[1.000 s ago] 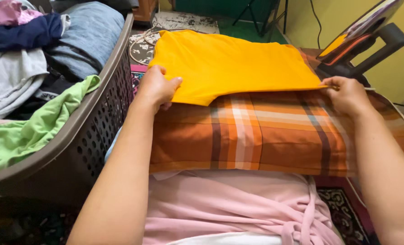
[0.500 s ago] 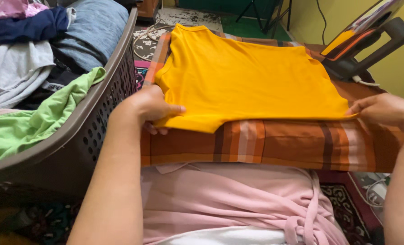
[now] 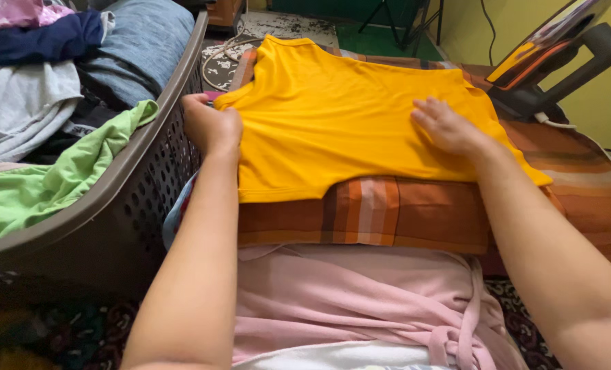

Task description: The person irons a light blue t-shirt on a plaid-covered ironing board, then folds it neatly. They then iron and fold a yellow t-shirt using the same method.

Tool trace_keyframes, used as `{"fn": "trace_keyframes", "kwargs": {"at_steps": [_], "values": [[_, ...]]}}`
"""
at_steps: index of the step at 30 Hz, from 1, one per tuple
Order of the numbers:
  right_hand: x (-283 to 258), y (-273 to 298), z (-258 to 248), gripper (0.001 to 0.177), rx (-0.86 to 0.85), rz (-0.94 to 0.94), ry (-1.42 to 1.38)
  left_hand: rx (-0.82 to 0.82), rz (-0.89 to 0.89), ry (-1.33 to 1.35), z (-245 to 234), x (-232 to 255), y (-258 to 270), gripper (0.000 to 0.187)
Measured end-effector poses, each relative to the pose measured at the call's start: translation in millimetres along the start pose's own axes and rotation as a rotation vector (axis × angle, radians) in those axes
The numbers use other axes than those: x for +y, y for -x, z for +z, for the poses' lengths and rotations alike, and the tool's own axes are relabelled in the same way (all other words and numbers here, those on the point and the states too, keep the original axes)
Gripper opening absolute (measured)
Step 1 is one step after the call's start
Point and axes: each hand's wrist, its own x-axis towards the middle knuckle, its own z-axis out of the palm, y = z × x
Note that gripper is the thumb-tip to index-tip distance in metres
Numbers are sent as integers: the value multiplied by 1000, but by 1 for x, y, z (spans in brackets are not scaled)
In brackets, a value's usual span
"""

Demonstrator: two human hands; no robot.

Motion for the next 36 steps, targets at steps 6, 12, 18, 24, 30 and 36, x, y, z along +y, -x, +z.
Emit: {"fn": "trace_keyframes", "kwargs": {"at_steps": [6, 12, 18, 24, 30, 36], "values": [[-19, 7, 3, 87, -167, 514, 203, -196, 71, -185, -31, 7, -4, 60], [-120, 16, 8, 66, 83, -4, -96, -741, -423, 269, -70, 48, 18, 56], [-248, 74, 22, 75, -13, -830, -226, -759, -530, 377, -84, 63, 17, 52], [-279, 73, 43, 48, 188, -797, -63, -848, -444, 224, -78, 51, 9, 28], [-265, 50, 35, 34, -185, -194, -461, -571, 186, -472, -80, 51, 2, 66], [-247, 25, 25, 47, -245, -465, -740, -629, 98, -535, -46, 61, -28, 65]]}}
